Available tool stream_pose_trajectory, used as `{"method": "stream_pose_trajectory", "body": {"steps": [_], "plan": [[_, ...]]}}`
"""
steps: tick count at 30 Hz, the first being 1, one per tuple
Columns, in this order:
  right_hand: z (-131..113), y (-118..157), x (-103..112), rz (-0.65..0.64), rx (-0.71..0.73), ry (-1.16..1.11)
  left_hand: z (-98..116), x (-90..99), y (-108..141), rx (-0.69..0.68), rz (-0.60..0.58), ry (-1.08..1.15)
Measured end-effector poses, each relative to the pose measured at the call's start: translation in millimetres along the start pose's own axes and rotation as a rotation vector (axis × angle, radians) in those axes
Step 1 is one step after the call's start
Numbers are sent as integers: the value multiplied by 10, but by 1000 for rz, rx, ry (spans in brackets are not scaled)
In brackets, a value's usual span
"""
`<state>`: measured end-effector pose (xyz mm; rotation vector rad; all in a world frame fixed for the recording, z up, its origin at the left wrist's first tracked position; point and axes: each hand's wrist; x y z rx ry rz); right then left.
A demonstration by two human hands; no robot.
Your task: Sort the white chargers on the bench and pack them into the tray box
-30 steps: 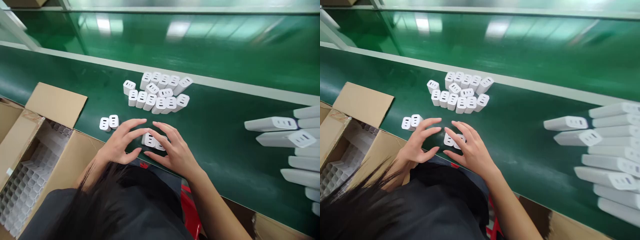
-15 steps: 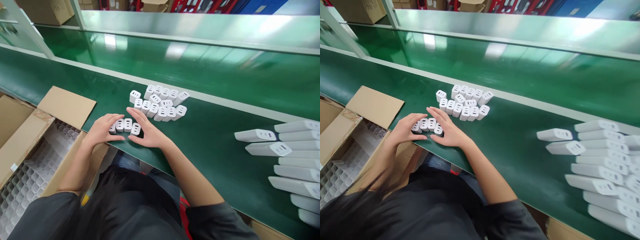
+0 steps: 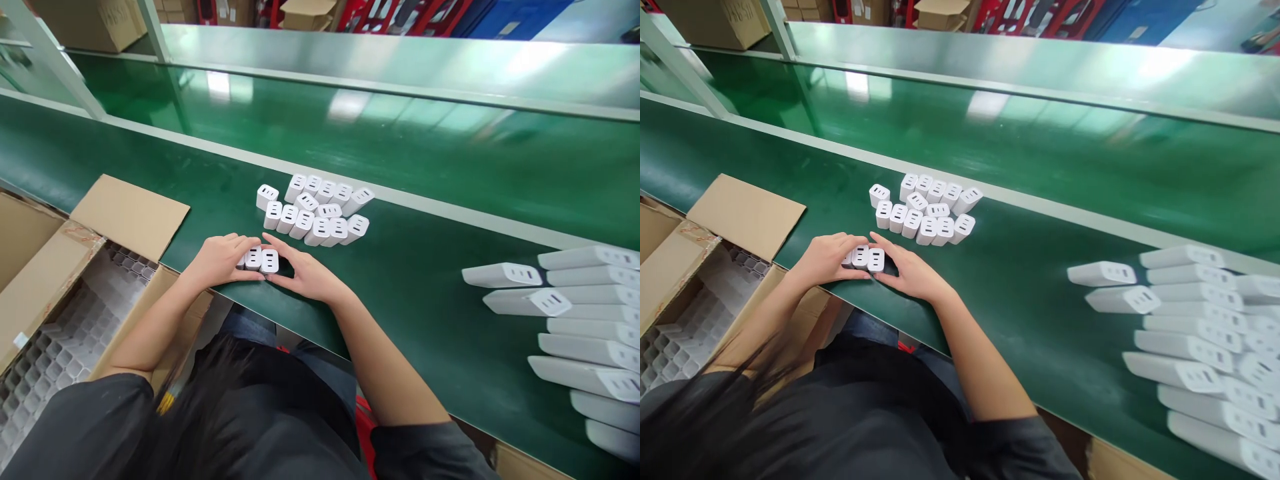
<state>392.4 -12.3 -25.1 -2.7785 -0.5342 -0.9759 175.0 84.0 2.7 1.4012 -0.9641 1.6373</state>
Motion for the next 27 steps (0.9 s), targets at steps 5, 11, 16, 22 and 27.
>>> {"method": "stream_pose_trajectory", "body": {"steps": [5,11,16,22,27], "plan": [[-6,14,-7,9,7,-22,42,-12,-13,9,36,-51],[-2,13,-16,13,-4,8,72,-21,-36,-23,34,-123],[40,17,-26,33,-1,28,35,-28,-59,-21,-19,5],[-199,44,1,335,252,83,117,35,189,395,336,997],[-744,-186,-102,309,488,322,270,-31,510,720,635,2009]]}}
Point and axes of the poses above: each hand's wrist, its own y-axis away from the middle knuckle, its own x-axis out of the back of the hand, z = x × y, and after that the axes turned 7 degrees about -z, right-handed
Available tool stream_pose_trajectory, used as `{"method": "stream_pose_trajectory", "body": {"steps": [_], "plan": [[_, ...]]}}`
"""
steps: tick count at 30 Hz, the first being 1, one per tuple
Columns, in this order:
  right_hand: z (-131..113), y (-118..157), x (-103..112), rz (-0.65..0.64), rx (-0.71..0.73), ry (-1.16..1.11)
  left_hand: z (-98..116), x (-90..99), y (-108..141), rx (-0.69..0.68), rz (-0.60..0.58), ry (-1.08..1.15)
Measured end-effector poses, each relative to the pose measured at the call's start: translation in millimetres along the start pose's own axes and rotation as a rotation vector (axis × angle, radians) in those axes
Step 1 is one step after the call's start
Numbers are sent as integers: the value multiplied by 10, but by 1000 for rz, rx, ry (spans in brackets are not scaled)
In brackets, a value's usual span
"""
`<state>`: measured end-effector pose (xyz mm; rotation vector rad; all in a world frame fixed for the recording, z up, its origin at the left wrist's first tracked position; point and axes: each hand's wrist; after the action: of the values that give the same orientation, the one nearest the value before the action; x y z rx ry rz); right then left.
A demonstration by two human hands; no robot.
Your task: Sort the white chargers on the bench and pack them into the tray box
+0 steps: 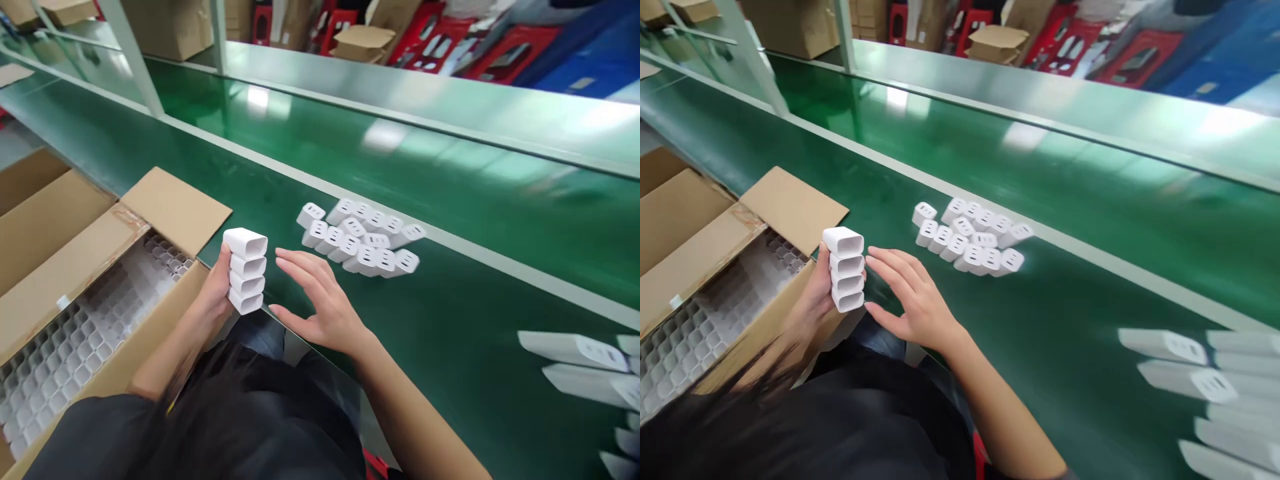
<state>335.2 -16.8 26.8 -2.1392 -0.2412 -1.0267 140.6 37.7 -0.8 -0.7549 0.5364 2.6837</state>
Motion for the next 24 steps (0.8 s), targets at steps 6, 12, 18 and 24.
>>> {"method": "stream_pose_trajectory", "body": {"steps": [6,12,18,24], "plan": [[-331,-570,-399,-289,238,224,-74,321,443,-94,225,386],[-484,-1017,-920,-379,524,120,-97,802,859,-241,317,247],[-348,-1701,-1319,-611,444,-210,364,1741,2044,-258,589,-910],[-466,-2157,-2280,-1231,245,-493,577,2719,2911,317,786,-1441]]}}
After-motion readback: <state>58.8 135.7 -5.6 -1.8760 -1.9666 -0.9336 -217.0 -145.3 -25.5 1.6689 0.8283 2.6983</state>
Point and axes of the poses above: each hand's wrist, its own y-axis away from the middle knuckle, its own x-axis out of the back of the hand, z = x × y, and after that the axes turned 7 degrees about -z, right-handed
